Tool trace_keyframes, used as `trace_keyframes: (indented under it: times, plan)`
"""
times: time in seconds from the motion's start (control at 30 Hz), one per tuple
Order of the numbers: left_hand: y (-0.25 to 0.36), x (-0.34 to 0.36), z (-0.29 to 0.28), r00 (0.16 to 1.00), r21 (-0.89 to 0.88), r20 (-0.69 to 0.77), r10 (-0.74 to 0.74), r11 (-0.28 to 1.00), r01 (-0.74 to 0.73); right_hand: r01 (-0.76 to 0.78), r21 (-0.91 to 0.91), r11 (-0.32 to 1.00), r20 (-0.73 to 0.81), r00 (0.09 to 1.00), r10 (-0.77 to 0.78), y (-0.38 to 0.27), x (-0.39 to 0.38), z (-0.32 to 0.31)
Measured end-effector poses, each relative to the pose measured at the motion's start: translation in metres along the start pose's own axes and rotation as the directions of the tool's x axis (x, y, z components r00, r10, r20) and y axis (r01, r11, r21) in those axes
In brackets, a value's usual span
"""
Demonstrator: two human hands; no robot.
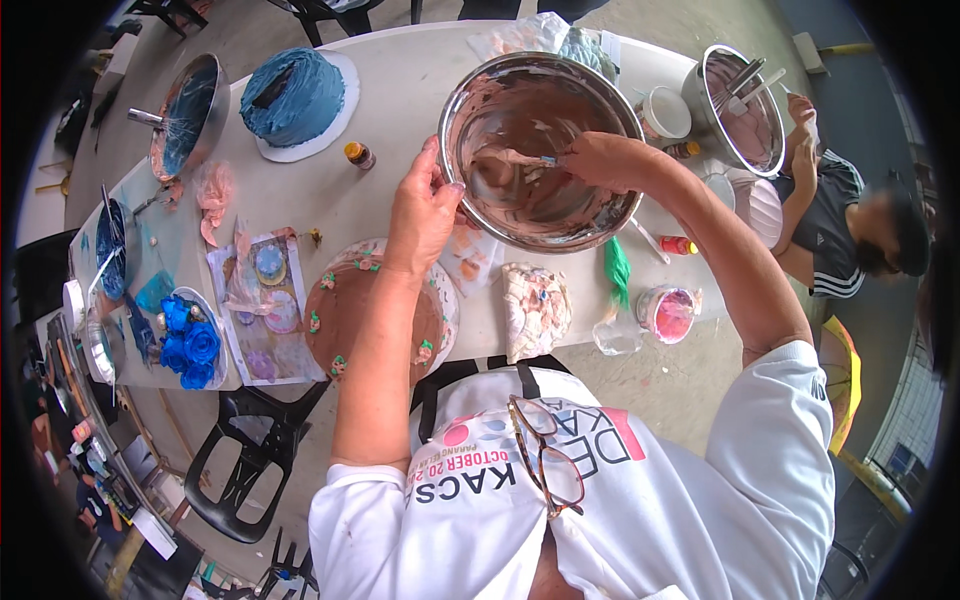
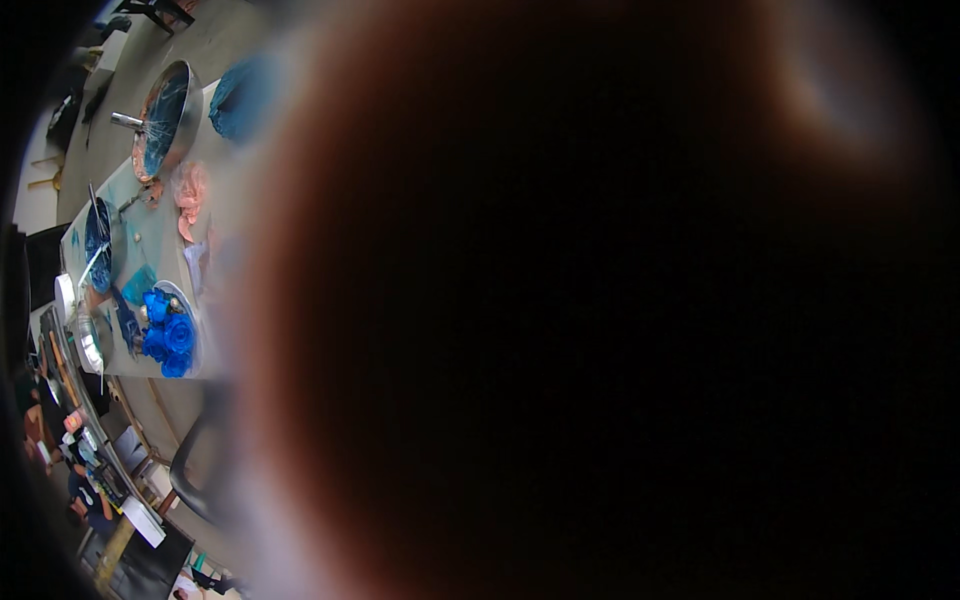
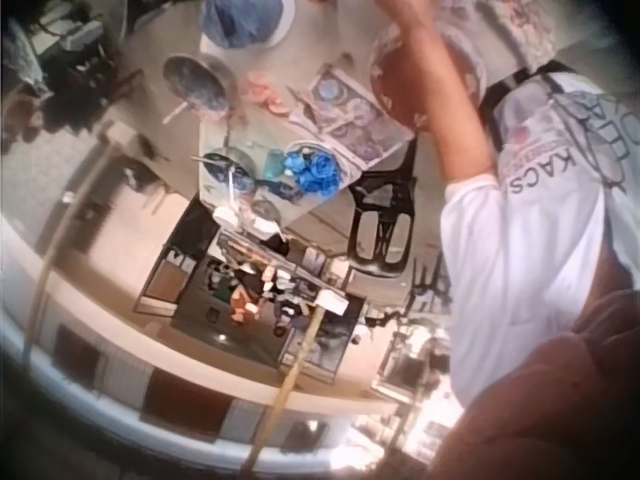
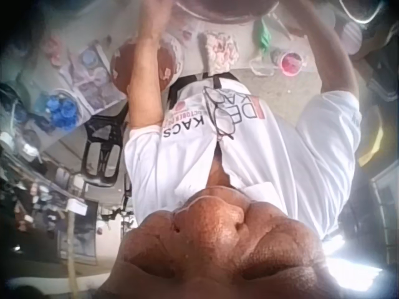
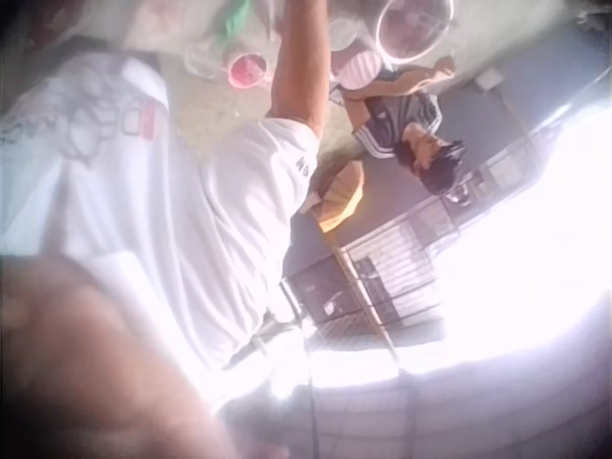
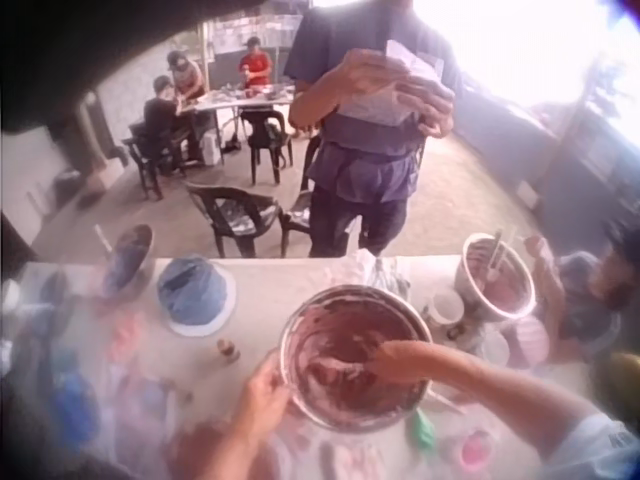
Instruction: The person adds food coloring to a bowl of frosting and stirs it thoroughly with a wooden spoon, while other decorated cakes and ingredients sit on the table.
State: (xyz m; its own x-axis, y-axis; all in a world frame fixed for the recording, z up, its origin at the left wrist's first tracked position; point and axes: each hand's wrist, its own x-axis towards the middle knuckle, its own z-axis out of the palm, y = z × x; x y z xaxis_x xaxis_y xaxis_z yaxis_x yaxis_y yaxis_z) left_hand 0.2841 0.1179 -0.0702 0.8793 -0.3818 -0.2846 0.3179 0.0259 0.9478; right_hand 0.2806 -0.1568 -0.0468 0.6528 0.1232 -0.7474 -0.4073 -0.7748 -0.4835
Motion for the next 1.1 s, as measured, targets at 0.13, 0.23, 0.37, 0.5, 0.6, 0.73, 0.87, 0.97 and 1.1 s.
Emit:
trace_keyframes:
  times: [0.13,0.23,0.37,0.5,0.6,0.73,0.87,0.97,1.1]
  plan:
    - [-0.009,-0.002,-0.011,0.998,-0.009,-0.043,0.040,0.999,-0.040,0.027,-0.440,0.898,-0.237,0.961,-0.145,-0.073,-0.034,0.005]
    - [-0.003,-0.002,-0.008,0.997,0.034,-0.018,0.074,0.997,-0.073,-0.059,-0.648,0.760,-0.418,0.861,-0.289,-0.083,-0.035,0.022]
    - [0.006,-0.003,0.003,1.000,0.001,-0.008,0.021,1.000,-0.021,-0.044,-0.750,0.659,-0.376,0.850,-0.370,-0.066,0.000,0.050]
    - [-0.033,0.004,-0.020,0.971,0.219,-0.056,0.233,0.952,-0.216,-0.071,-0.807,0.586,-0.383,0.819,-0.428,-0.097,-0.029,0.047]
    - [-0.010,0.000,-0.006,0.998,0.014,-0.044,0.051,0.999,-0.050,-0.066,-0.782,0.619,-0.414,0.798,-0.438,-0.084,-0.030,0.054]
    - [0.007,-0.004,0.000,1.000,0.001,-0.018,-0.019,1.000,0.019,-0.090,-0.766,0.637,-0.398,0.844,-0.360,-0.065,-0.017,0.067]
    - [-0.006,-0.001,-0.012,0.999,0.097,-0.044,0.015,0.995,-0.011,-0.078,-0.700,0.710,-0.490,0.775,-0.399,-0.067,-0.034,0.048]
    - [0.001,0.001,-0.009,1.000,0.080,-0.007,0.009,0.997,-0.008,-0.117,-0.672,0.731,-0.513,0.785,-0.346,-0.052,-0.013,0.029]
    - [-0.014,0.013,-0.014,0.990,0.197,0.041,0.133,0.971,-0.138,-0.056,-0.695,0.717,-0.497,0.757,-0.423,-0.018,0.032,0.028]
